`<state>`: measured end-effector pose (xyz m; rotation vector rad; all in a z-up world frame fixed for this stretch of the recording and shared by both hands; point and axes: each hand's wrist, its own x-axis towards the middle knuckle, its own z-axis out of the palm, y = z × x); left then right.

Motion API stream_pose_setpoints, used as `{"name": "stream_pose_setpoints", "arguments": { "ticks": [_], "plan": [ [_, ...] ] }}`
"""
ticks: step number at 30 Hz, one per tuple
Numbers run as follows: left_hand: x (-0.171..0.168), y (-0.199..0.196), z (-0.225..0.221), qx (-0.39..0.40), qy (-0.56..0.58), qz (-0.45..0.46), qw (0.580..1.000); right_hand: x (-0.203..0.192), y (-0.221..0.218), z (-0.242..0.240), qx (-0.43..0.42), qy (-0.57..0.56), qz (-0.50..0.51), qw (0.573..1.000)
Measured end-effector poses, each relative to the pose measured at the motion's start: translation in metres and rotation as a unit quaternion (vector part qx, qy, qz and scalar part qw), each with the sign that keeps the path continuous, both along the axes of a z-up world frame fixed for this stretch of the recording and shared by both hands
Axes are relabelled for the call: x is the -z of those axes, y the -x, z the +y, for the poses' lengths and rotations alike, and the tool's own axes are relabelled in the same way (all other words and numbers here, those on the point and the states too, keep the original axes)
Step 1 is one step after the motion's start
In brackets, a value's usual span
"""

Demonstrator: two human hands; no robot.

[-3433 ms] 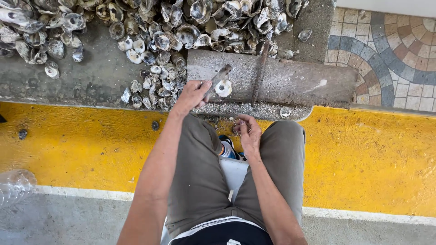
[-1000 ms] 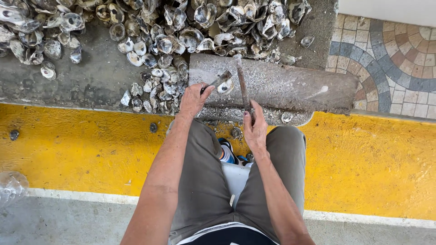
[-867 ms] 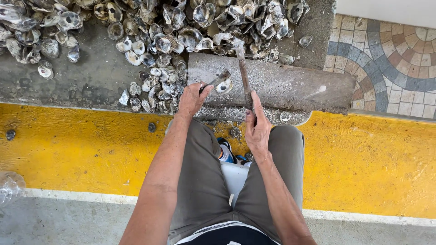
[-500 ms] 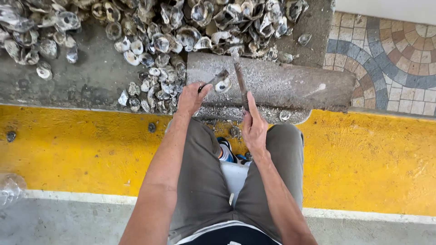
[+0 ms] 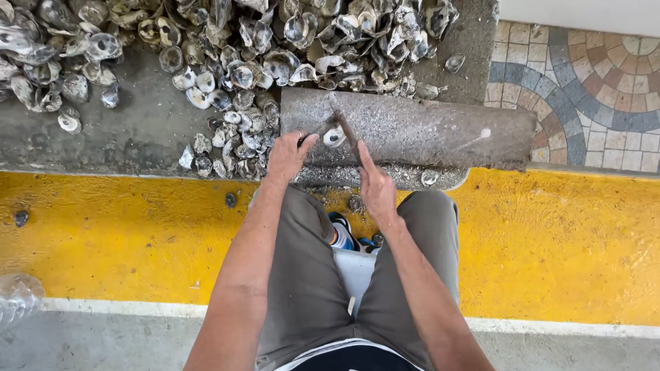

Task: The person sits on a low stool in front of a concrete bench piled with oysters. They pick oyster shells from the pile, place one on a stone block, and use a knife to pry the shells open, setting opened shells aside and continuing with the next one.

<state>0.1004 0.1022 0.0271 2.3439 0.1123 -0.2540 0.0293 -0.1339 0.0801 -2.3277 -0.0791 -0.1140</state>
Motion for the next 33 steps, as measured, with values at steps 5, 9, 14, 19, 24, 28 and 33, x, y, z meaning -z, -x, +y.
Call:
{"name": "stream_pose_setpoints", "arguments": {
  "ticks": [5,9,14,19,24,28,33],
  "plan": [
    [-0.019,0.0,-0.002,-0.001,0.009,0.007,1.0,0.02,-0.006,-0.01,0.008,-0.032,-0.031,0.999],
    [0.025,-0.003,0.003,-0.033,0.078,0.058,0.995,0.061,-0.01,-0.024,0.046,0.06,0.041,0.996],
    [-0.005,-0.004,-0.005,-0.123,0.333,0.152,0.923,0.086,-0.009,-0.026,0.042,0.101,0.094,0.99],
    [-0.023,0.007,-0.036,-0.148,0.378,0.155,0.901,0.056,-0.006,-0.019,0.055,0.095,-0.01,0.994],
    [-0.015,0.021,-0.073,-0.127,0.362,0.046,0.922,0.031,-0.01,-0.011,0.055,-0.072,-0.005,0.996],
    [-0.011,0.027,-0.075,-0.145,0.362,0.025,0.921,0.037,-0.008,-0.012,0.071,-0.109,0.086,0.988],
    [0.001,0.035,-0.087,-0.238,0.542,0.085,0.801,0.027,0.005,0.006,0.028,-0.35,0.228,0.908]
  ]
}}
